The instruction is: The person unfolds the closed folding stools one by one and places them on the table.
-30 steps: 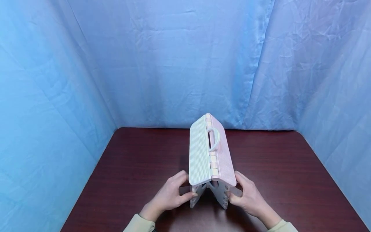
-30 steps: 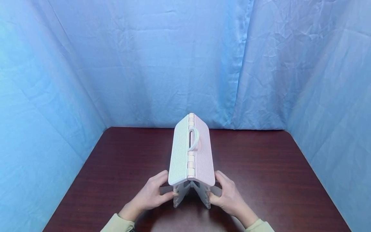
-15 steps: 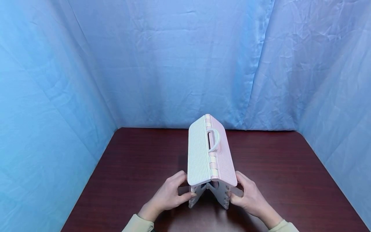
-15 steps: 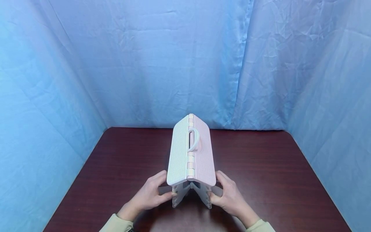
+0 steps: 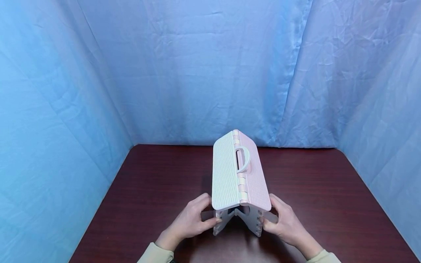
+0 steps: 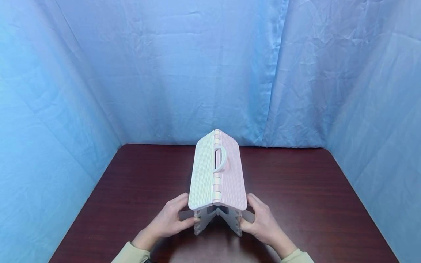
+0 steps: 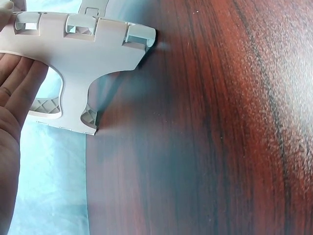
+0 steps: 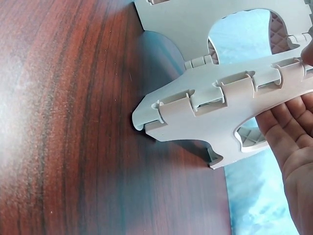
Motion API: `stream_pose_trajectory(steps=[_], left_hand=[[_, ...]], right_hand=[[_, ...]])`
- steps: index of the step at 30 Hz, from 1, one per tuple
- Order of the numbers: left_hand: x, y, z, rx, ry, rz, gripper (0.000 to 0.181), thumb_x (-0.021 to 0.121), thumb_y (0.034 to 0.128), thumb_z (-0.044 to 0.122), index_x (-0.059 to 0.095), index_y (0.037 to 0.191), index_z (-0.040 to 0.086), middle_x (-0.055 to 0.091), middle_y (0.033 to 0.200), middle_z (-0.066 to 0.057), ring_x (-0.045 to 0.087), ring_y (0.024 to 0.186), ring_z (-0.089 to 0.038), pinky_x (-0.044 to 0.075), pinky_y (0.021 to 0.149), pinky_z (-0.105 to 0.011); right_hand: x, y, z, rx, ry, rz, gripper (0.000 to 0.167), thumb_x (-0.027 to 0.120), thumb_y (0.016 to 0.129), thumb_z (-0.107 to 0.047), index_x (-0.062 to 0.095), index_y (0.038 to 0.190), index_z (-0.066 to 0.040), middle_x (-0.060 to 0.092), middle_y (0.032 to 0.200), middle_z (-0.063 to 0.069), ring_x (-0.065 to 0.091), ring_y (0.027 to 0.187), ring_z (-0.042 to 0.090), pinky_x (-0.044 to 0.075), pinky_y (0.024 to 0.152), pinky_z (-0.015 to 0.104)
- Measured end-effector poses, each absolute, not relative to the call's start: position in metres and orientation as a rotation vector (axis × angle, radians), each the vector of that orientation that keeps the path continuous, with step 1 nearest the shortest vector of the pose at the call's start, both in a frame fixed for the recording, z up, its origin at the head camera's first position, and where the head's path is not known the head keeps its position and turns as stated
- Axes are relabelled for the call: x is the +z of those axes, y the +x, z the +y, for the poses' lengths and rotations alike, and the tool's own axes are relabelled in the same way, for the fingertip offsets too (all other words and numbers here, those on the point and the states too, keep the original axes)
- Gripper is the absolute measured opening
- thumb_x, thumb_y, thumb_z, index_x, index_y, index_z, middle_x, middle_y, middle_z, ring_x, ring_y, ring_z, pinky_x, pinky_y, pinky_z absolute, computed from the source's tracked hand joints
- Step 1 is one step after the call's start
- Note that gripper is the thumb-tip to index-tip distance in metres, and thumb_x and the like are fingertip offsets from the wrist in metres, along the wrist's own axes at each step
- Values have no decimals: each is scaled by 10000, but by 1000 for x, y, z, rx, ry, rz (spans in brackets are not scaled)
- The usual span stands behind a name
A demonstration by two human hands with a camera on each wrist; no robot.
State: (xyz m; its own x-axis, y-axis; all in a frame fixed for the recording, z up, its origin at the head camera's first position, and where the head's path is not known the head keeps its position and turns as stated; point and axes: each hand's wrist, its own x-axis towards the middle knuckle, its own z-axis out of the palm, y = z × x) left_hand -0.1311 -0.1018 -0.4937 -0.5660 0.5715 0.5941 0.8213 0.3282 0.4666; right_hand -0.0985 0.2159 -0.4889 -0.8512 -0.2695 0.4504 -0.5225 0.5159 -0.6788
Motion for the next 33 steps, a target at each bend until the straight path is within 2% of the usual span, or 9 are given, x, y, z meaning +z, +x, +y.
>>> stream_pose_trajectory(steps=[19, 27, 33], left_hand=[[-494, -133, -105, -1067, -1238, -2275, 440, 838, 859, 250, 637, 1233, 138, 626, 1057, 53, 614, 933, -65, 519, 835, -163], [-493, -133, -105, -1084, -1230, -2288, 434, 844, 851, 238, 640, 1222, 144, 621, 1050, 56, 615, 935, -56, 521, 834, -163], [-492, -133, -106, -1098, -1228, -2297, 451, 849, 843, 214, 638, 1234, 141, 622, 1052, 52, 614, 940, -48, 523, 833, -159]], right_hand=[[-489, -99, 220, 1194, 647, -2492, 551, 790, 673, 0, 650, 1183, -153, 615, 1092, -107, 573, 909, 19, 552, 745, 255], [-487, -100, 221, 1192, 642, -2505, 554, 791, 678, -2, 648, 1190, -158, 613, 1100, -114, 581, 928, 17, 527, 795, 183], [-487, -100, 222, 1172, 643, -2499, 564, 788, 673, -6, 648, 1201, -145, 612, 1102, -113, 576, 919, 16, 532, 780, 198]])
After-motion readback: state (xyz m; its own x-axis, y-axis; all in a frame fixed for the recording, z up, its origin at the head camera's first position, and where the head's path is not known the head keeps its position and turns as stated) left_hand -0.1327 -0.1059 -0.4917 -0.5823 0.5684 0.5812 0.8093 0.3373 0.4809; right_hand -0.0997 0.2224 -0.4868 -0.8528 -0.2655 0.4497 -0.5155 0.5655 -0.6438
